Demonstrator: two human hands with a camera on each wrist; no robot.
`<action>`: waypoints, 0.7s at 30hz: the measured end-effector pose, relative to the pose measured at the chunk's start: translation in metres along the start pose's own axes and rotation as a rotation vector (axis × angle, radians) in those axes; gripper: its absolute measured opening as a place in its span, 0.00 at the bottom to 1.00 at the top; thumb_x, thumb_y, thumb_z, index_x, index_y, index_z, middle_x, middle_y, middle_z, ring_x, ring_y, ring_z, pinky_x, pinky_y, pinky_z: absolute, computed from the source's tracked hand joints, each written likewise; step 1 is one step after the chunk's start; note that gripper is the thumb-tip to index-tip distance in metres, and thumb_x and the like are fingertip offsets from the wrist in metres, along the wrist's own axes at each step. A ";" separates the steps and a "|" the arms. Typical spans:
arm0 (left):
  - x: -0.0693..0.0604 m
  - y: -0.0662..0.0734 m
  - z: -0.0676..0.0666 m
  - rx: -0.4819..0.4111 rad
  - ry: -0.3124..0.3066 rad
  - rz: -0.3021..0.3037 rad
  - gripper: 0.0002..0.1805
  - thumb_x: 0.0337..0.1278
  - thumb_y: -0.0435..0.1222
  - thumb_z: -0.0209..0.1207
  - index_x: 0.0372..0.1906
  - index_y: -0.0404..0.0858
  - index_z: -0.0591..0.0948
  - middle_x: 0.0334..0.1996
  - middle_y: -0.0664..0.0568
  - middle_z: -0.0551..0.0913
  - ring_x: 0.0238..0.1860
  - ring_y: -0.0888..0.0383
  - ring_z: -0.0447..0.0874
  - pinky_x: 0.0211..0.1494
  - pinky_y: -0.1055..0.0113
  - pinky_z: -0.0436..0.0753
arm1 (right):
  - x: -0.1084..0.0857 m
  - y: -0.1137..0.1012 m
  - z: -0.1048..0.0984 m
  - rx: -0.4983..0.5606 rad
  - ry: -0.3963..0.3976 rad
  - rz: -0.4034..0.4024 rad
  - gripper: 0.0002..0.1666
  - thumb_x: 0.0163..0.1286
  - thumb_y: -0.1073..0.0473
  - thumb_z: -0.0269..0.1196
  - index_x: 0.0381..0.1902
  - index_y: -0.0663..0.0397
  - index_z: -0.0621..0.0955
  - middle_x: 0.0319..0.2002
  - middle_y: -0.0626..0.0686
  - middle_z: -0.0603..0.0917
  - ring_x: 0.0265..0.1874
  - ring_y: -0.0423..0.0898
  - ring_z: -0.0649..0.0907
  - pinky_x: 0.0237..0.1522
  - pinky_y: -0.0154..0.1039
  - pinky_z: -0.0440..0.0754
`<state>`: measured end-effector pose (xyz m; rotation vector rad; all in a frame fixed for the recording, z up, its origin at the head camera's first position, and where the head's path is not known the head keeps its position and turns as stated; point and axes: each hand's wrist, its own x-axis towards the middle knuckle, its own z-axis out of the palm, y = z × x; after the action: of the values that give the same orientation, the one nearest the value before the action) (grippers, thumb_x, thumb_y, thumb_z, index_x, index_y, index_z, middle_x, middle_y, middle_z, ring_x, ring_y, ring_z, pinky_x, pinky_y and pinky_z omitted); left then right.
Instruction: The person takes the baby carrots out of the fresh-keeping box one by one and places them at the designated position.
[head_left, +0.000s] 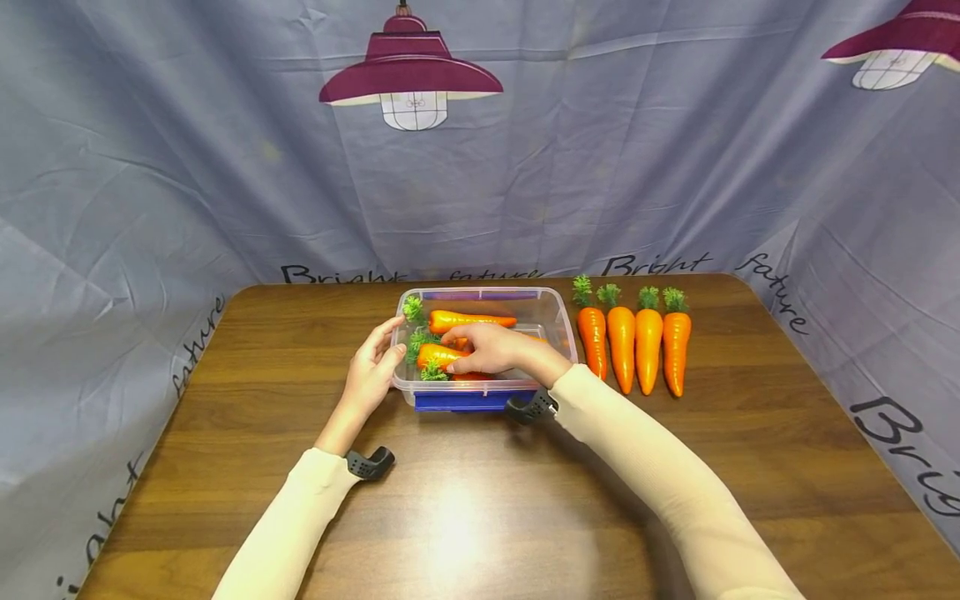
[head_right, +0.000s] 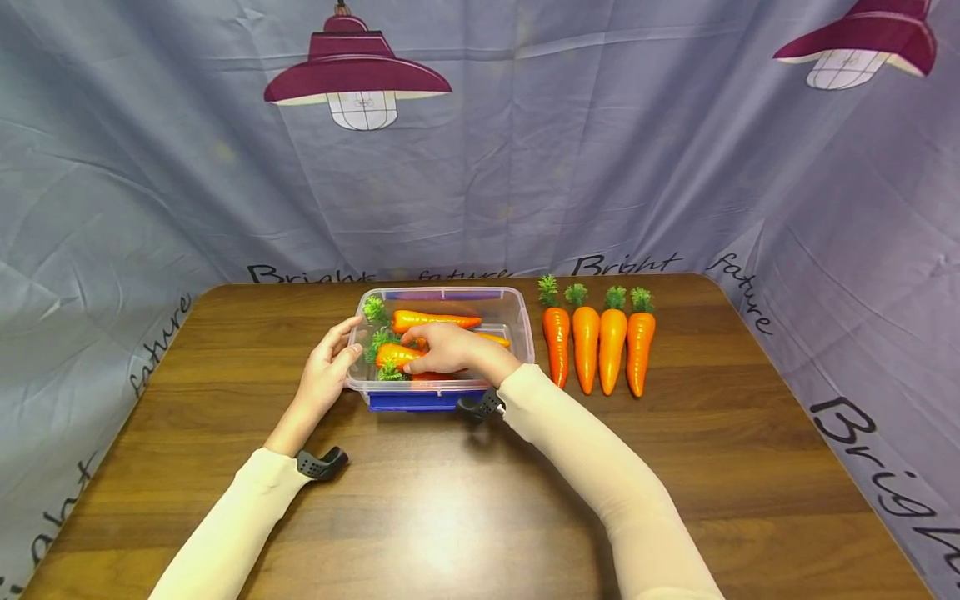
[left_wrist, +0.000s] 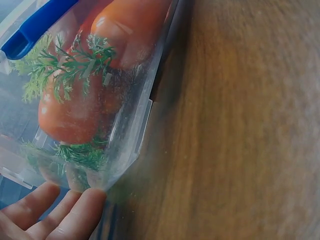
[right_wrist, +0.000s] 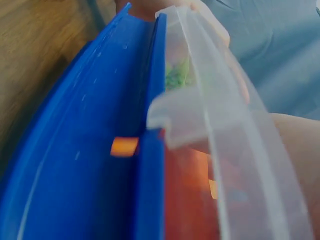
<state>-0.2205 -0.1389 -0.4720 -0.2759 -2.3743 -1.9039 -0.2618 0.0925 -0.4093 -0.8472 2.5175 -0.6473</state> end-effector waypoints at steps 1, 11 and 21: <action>0.000 0.000 0.000 0.000 -0.001 -0.001 0.26 0.73 0.31 0.51 0.73 0.38 0.70 0.74 0.40 0.71 0.74 0.41 0.70 0.75 0.45 0.70 | 0.002 -0.002 0.000 -0.006 -0.006 -0.003 0.31 0.69 0.50 0.66 0.67 0.53 0.77 0.58 0.56 0.84 0.50 0.50 0.82 0.59 0.47 0.80; 0.001 0.002 0.002 -0.007 -0.006 0.014 0.26 0.72 0.31 0.51 0.72 0.36 0.71 0.73 0.39 0.72 0.73 0.41 0.71 0.67 0.74 0.74 | 0.006 -0.011 0.000 -0.037 -0.010 -0.025 0.32 0.69 0.54 0.64 0.70 0.52 0.76 0.62 0.54 0.82 0.50 0.48 0.79 0.59 0.44 0.77; 0.000 0.002 0.001 0.003 0.006 0.018 0.25 0.73 0.30 0.51 0.72 0.35 0.71 0.73 0.39 0.71 0.74 0.41 0.70 0.74 0.53 0.73 | -0.009 0.002 -0.009 0.149 0.016 -0.049 0.32 0.71 0.56 0.64 0.72 0.53 0.73 0.57 0.58 0.84 0.42 0.47 0.83 0.49 0.38 0.80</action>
<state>-0.2197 -0.1378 -0.4708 -0.2891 -2.3622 -1.8909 -0.2608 0.1022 -0.4013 -0.8543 2.4340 -0.8489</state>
